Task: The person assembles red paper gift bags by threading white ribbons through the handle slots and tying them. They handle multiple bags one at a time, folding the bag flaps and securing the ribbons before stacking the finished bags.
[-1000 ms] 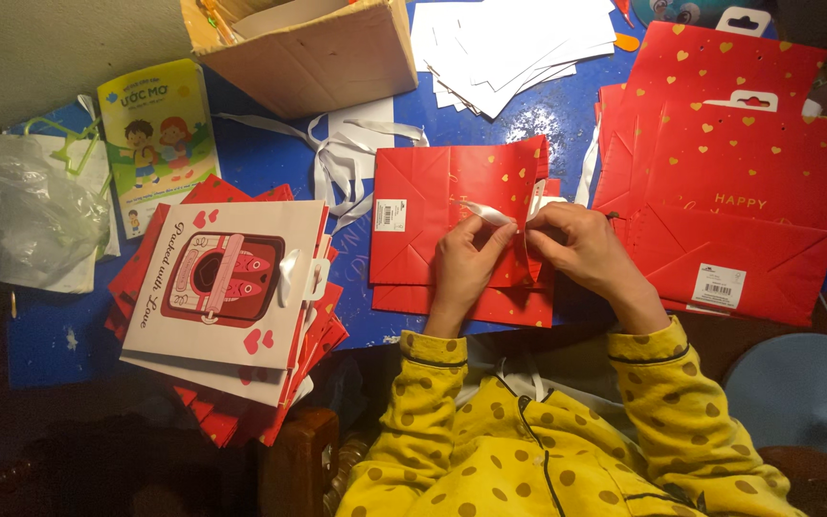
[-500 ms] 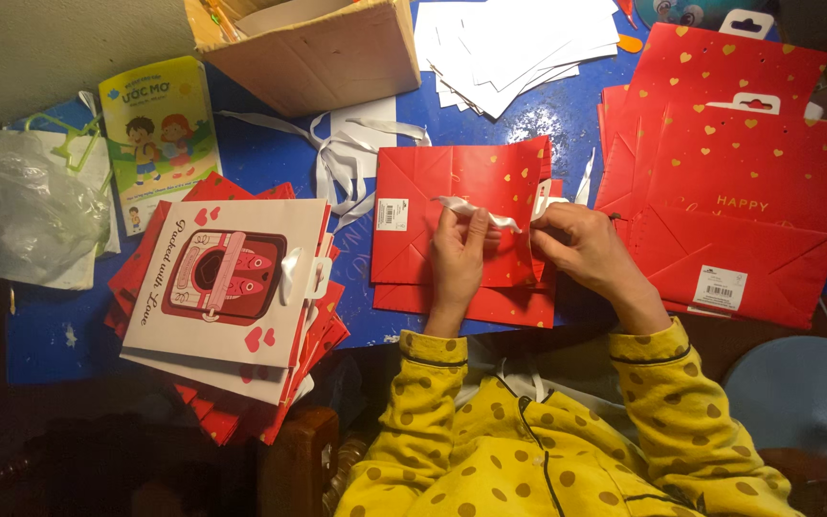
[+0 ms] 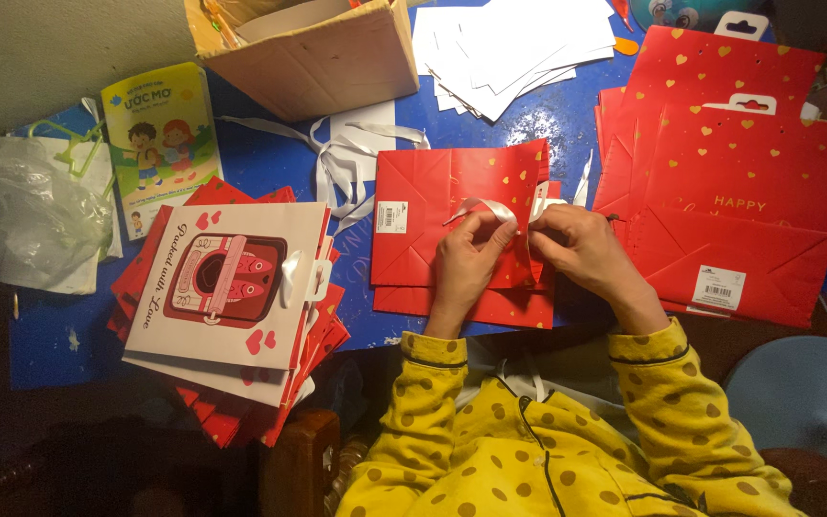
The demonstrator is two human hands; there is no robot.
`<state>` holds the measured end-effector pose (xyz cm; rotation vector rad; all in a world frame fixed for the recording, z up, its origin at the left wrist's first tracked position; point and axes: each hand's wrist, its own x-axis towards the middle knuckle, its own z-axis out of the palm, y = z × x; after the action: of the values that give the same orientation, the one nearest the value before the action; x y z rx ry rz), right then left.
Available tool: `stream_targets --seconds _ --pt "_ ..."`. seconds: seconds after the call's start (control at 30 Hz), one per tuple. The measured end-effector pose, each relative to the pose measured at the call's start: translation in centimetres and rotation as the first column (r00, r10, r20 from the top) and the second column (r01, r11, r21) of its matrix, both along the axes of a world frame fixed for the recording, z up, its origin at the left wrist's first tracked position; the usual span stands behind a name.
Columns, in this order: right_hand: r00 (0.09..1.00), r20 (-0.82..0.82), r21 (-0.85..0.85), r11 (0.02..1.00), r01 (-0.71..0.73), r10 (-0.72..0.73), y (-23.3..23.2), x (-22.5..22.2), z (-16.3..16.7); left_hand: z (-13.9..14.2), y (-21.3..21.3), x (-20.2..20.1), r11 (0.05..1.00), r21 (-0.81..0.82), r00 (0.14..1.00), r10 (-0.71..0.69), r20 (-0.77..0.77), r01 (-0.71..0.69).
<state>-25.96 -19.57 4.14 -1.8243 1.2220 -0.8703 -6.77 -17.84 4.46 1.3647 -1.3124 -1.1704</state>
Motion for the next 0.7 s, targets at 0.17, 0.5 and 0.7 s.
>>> stream_targets --seconds 0.17,0.5,0.7 --pt "1.000 0.004 0.023 1.000 0.001 -0.001 -0.02 -0.05 -0.05 0.38 0.04 -0.08 1.000 0.003 1.000 -0.003 -0.005 0.003" --pt "1.000 0.002 -0.004 1.000 -0.011 0.011 0.04 0.13 0.27 -0.16 -0.22 -0.39 0.999 -0.046 1.000 0.024 0.017 -0.023" --pt "1.000 -0.024 -0.040 0.999 -0.004 0.003 -0.09 0.27 0.23 -0.20 -0.15 -0.29 0.996 -0.079 0.999 0.037 0.036 -0.034"
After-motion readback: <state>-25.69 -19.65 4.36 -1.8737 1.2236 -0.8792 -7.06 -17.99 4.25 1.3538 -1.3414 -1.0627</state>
